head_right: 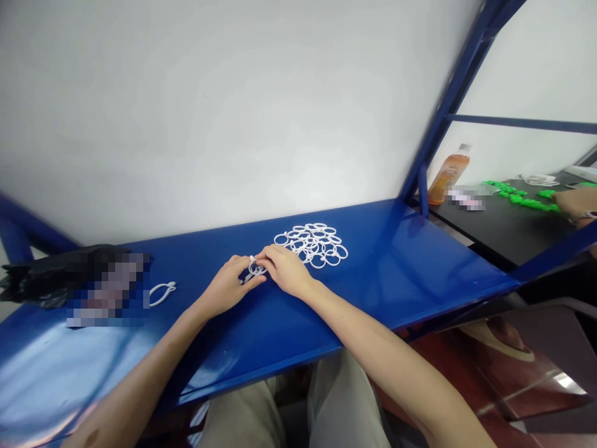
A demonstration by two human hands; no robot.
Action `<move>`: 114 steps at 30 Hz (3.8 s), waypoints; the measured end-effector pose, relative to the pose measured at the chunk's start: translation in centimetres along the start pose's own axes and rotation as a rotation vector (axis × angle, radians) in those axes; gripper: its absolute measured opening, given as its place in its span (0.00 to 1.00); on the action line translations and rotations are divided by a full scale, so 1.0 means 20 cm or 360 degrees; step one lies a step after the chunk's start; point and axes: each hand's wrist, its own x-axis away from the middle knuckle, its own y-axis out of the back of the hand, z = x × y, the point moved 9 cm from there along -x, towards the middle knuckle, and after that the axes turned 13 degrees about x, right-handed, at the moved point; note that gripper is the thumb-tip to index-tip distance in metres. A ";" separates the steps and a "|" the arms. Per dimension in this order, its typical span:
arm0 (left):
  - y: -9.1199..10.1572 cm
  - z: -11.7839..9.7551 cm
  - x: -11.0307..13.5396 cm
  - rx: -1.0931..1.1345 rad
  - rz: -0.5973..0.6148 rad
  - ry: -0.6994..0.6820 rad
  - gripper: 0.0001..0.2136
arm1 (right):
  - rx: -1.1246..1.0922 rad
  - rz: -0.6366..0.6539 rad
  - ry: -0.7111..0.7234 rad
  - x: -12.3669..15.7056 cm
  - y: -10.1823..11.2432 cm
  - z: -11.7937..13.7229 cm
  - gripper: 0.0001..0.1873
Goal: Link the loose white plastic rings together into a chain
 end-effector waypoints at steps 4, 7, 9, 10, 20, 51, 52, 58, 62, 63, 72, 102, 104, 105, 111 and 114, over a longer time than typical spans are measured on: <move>0.02 0.01 0.00 -0.0013 -0.0035 0.0015 0.09 | 0.0069 0.0021 0.0059 0.01 -0.01 -0.01 0.05; 0.05 0.02 -0.01 0.0014 -0.0074 0.0032 0.10 | 0.0144 0.0056 0.0082 0.01 -0.02 -0.01 0.07; 0.06 0.02 -0.01 0.0000 -0.0095 0.0048 0.11 | 0.0174 0.0080 0.0074 0.00 -0.03 -0.02 0.07; 0.07 0.03 -0.01 -0.0012 -0.0110 0.0055 0.11 | 0.0180 0.0091 0.0063 0.00 -0.03 -0.02 0.07; 0.17 0.06 0.01 -0.0092 -0.0316 0.0067 0.10 | 0.0320 -0.0043 -0.0157 -0.01 0.06 -0.10 0.06; 0.06 0.05 0.01 -0.0198 -0.0114 0.0077 0.10 | 0.0979 0.0155 -0.0270 -0.21 0.10 -0.44 0.09; 0.06 0.04 0.00 -0.0196 -0.0111 0.0074 0.10 | 0.0995 0.0167 -0.0283 -0.21 0.10 -0.44 0.09; 0.05 0.02 0.00 -0.0194 -0.0105 0.0052 0.09 | 0.1077 0.0171 -0.0241 -0.15 0.11 -0.41 0.10; 0.06 0.01 0.01 -0.0201 -0.0150 0.0002 0.10 | 0.1016 -0.0002 -0.0193 -0.12 0.16 -0.33 0.10; 0.07 0.01 0.00 -0.0191 -0.0165 -0.0008 0.10 | 0.0983 -0.0052 -0.0178 -0.11 0.17 -0.30 0.10; 0.13 0.12 0.01 0.0586 -0.0381 0.0353 0.15 | 0.0478 0.0182 0.0101 0.00 -0.03 0.02 0.14; 0.03 0.09 0.00 0.0236 -0.0174 0.0153 0.12 | 0.0207 0.0140 0.0015 0.02 -0.07 -0.02 0.09; 0.04 0.08 0.01 0.0204 -0.0185 0.0140 0.11 | 0.0258 0.0172 0.0048 0.02 -0.08 -0.02 0.10; 0.04 0.08 0.01 0.0200 -0.0194 0.0130 0.11 | 0.0289 0.0189 0.0057 0.02 -0.09 -0.02 0.10; 0.04 0.06 0.01 0.0262 -0.0245 0.0068 0.12 | 0.0422 0.0248 0.0084 0.02 -0.10 0.00 0.11; 0.03 0.06 0.01 0.0213 -0.0260 0.0043 0.13 | 0.0478 0.0265 0.0073 0.02 -0.09 0.01 0.12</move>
